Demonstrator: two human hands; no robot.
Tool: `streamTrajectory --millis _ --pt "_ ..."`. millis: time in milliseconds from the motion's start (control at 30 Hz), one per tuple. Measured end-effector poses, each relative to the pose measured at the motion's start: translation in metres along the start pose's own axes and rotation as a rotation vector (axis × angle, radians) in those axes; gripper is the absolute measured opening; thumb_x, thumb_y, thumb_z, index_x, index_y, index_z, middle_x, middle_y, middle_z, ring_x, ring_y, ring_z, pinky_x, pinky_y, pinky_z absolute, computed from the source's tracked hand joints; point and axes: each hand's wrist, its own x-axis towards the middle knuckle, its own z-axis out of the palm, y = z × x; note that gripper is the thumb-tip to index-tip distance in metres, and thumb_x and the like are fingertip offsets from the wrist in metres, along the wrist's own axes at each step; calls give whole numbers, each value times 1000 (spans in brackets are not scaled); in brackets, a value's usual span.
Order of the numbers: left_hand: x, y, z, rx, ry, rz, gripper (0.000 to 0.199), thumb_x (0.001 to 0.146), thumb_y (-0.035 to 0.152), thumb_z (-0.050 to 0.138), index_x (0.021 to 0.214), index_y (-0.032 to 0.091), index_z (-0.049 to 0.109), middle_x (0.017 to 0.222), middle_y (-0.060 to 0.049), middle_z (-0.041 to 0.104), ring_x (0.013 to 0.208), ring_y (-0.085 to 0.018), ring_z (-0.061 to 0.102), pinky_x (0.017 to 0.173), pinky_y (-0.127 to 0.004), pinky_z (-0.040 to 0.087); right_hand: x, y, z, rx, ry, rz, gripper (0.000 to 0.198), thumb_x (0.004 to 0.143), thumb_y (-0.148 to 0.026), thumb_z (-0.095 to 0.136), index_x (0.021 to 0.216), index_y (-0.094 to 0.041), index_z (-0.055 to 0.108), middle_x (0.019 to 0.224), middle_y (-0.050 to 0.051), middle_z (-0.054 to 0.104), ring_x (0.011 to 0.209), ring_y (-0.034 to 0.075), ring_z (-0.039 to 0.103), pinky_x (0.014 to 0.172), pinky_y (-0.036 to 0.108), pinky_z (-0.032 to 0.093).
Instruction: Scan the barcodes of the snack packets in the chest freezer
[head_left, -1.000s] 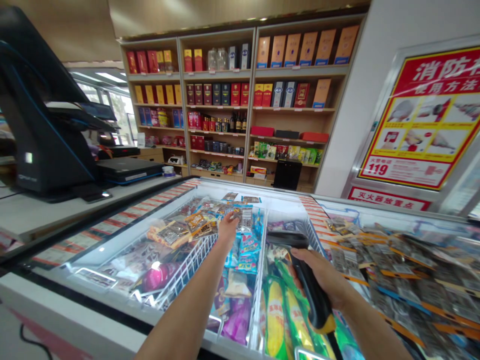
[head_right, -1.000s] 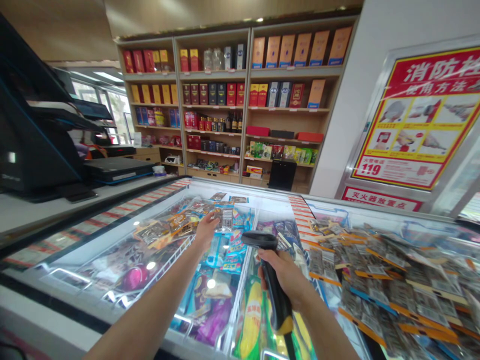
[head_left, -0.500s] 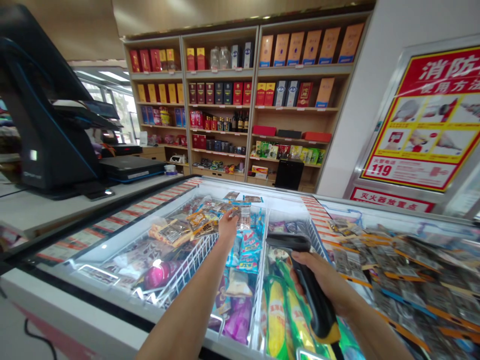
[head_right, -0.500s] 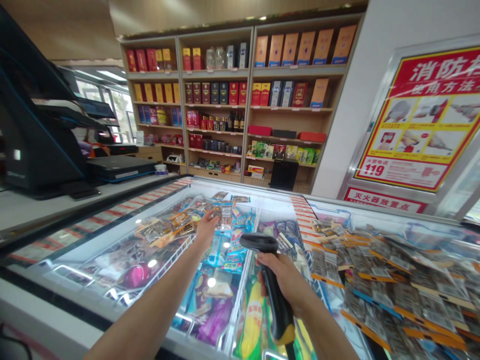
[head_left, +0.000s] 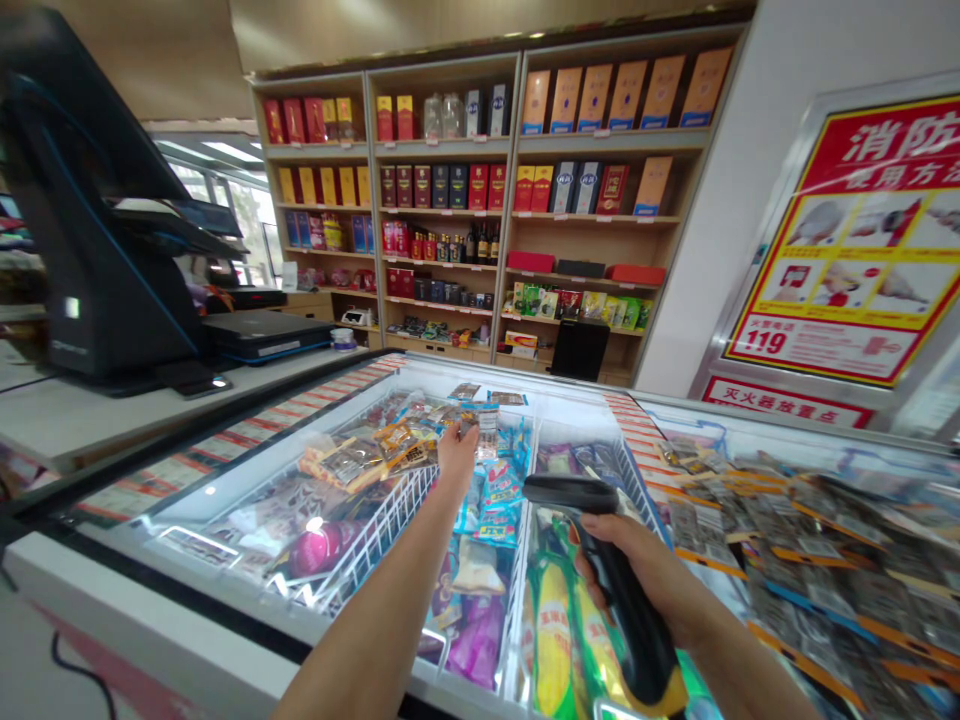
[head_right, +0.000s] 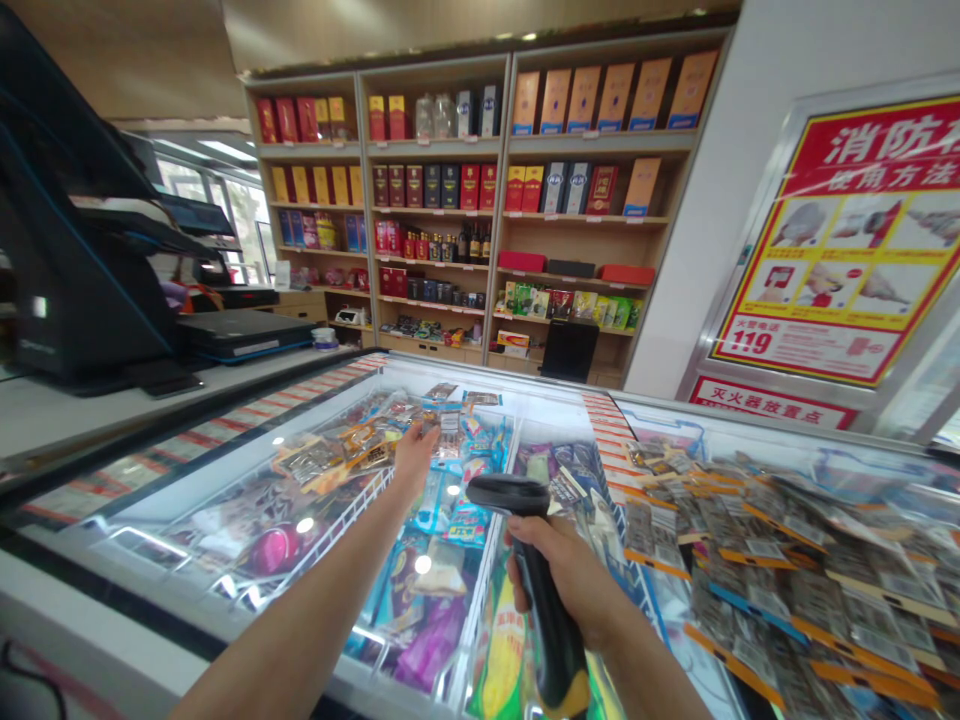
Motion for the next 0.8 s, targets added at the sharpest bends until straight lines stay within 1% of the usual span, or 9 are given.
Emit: streamTrajectory --millis 67,133,300,400,467,633,700,800 --pt "0 0 0 9 -3 7 17 63 32 50 62 16 55 53 4 48 53 -10 43 52 -21 31 0 0 0 2 -2 -7 22 71 -38 46 71 -16 49 47 -2 54 35 7 46 35 17 33" --pt "1 -1 0 3 3 -5 19 63 34 50 60 16 54 52 4 48 54 -10 43 52 -21 32 0 0 -1 -5 15 -18 22 71 -37 47 70 -16 49 47 -3 54 35 7 46 35 17 33" --pt "5 -6 1 -69 -23 -39 24 62 38 51 66 15 56 59 1 54 60 -12 49 56 -23 35 -1 -4 2 -74 55 -49 23 71 -38 48 68 -15 49 43 -3 52 33 7 45 35 19 33" --pt "5 -6 2 -87 -21 -54 25 61 38 51 69 15 56 61 1 55 60 -13 50 56 -23 36 -2 -4 3 -78 54 -53 24 70 -39 48 66 -15 48 43 -3 52 32 7 44 35 19 33" --pt "4 -5 2 -73 -14 -61 23 61 38 51 66 16 54 57 2 53 57 -12 47 54 -23 34 -2 -2 3 -54 38 -64 24 69 -39 49 67 -15 48 45 -3 53 34 7 45 35 19 33" --pt "0 2 1 -21 -9 -62 21 62 36 51 54 18 45 45 6 39 45 -8 37 46 -21 27 -3 1 2 -43 -7 -53 25 70 -40 48 71 -15 49 45 -2 53 34 8 46 35 19 32" --pt "-1 4 0 4 2 -61 20 62 35 51 54 17 45 45 5 39 45 -8 37 45 -21 27 -3 1 2 -54 -9 -50 26 69 -41 48 71 -15 49 46 -2 54 34 8 46 35 19 32" --pt "0 3 -1 21 -4 -64 20 63 36 51 57 17 48 48 4 43 47 -9 41 46 -21 29 -4 0 2 -83 10 -73 27 68 -41 49 69 -15 49 46 -3 53 34 8 46 36 19 33"
